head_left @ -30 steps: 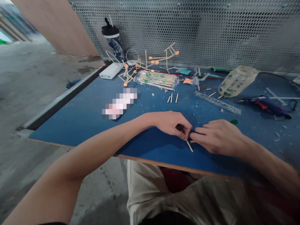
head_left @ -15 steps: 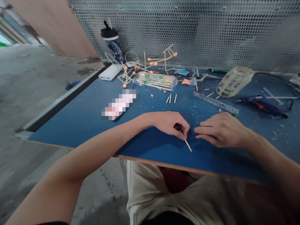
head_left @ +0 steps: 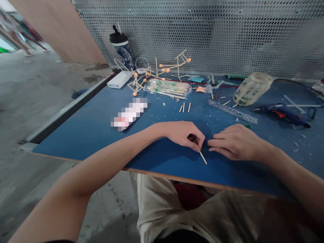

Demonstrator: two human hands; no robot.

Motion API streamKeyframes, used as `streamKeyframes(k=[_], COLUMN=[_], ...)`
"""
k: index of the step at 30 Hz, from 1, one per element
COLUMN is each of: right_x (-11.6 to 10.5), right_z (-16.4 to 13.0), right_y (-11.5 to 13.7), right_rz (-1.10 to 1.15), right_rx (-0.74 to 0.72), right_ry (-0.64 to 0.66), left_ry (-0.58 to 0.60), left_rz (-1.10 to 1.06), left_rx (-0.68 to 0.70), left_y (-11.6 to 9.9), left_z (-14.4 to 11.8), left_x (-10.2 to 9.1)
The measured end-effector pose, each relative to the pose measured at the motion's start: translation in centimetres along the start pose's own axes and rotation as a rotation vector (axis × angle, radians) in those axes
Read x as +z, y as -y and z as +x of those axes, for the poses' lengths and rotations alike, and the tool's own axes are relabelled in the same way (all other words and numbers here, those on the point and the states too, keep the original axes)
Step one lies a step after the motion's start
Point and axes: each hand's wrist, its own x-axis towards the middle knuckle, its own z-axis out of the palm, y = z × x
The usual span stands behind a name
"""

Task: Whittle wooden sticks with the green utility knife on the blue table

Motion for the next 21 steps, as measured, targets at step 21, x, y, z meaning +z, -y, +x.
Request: streamKeyframes(k=[21], right_x=[0.4], right_z=[0.5], right_y=[1.1], right_rz=[-0.058], right_rx=[-0.058], right_ry=[-0.046], left_ry=[-0.032], left_rz=[0.033], left_rx=[0.007], left_y=[0.6], left_z=[0.2], left_x=[0.3])
